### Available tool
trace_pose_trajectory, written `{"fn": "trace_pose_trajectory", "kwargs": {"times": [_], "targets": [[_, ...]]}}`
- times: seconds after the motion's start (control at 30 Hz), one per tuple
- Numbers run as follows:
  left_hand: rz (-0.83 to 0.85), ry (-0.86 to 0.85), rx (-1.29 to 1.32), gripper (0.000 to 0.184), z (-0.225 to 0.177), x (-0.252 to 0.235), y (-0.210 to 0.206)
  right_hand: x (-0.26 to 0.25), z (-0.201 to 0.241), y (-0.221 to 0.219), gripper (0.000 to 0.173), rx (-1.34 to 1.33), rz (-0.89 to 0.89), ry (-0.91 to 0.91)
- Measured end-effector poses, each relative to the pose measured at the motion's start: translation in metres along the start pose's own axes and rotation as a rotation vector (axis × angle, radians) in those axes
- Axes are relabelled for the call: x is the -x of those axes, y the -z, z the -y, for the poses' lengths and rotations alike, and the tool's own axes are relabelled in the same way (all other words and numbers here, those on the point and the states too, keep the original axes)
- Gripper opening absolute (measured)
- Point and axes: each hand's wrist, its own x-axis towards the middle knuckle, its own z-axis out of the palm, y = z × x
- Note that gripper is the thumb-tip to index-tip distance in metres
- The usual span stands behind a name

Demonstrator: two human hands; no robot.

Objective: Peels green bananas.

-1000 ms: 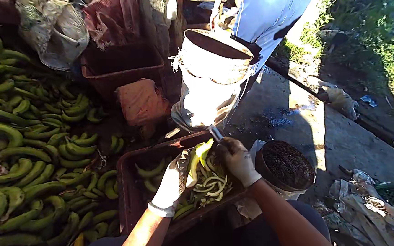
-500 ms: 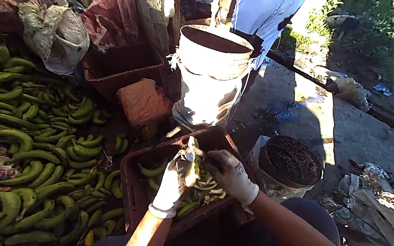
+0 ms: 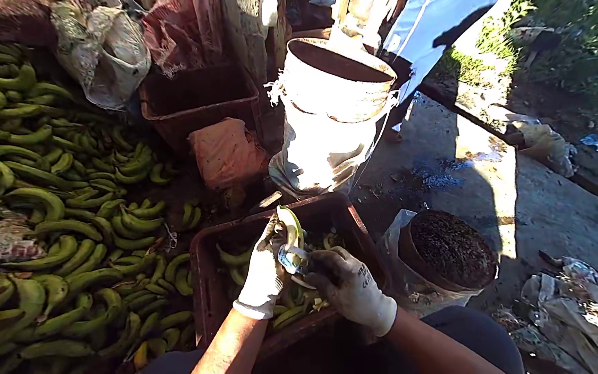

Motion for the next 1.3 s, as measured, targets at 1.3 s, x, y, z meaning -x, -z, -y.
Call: {"fn": "trace_pose_trajectory", "kwargs": {"times": [1.3], "targets": [[-0.035,0.099,0.096,0.032,-0.004,-0.006,-0.002,-0.036,-0.036,0.036,0.048,0.001,-0.136,-0.182]]}}
